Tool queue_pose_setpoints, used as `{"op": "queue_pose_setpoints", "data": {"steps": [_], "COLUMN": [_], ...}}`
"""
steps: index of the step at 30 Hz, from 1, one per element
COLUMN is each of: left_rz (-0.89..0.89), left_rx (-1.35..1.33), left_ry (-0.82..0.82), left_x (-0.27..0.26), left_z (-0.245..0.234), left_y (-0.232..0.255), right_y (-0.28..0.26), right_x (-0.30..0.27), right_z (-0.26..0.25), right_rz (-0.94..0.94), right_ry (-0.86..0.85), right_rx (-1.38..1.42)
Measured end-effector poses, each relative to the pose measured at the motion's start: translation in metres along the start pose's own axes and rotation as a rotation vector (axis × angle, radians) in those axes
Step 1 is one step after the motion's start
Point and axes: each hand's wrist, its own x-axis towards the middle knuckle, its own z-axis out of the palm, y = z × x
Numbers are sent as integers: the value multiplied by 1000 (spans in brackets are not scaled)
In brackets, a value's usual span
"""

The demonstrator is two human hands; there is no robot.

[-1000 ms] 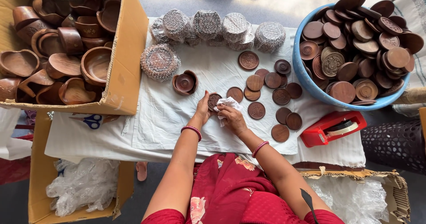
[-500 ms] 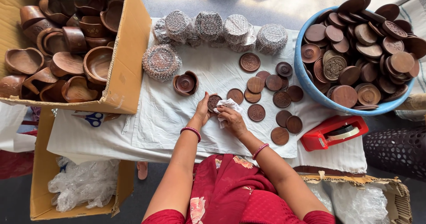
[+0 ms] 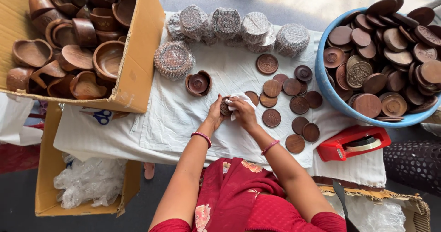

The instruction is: Cleaning and wiping small wooden bowls and lids with a white cloth.

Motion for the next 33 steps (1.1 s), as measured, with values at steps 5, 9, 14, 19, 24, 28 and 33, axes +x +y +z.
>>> {"op": "queue_pose_setpoints", "data": {"steps": [5, 9, 14, 19, 24, 28, 33], "left_rz": [-109, 108, 141, 27, 69, -80, 22], "left_rx": [-89, -96, -161, -46, -140, -236, -213], "left_ry": [126, 12, -48, 61, -94, -98, -60], "left_x": [-10, 13, 19, -5, 1, -3, -4], "left_z": [5, -14, -21, -1, -10, -3, -11], "left_y": [5, -16, -21, 8, -4, 11, 4], "right_y": [-32, -2, -9, -9, 6, -23, -22], "right_x": [2, -28, -17, -20, -11, 11, -15], "right_z": [27, 23, -1, 24, -5, 3, 20], "right_rz": [-99, -345, -311, -209, -399, -234, -293], "right_ry": [96, -53, -172, -97, -235, -130, -148], "right_rx": [-100, -108, -179, -202, -163, -207, -181]}}
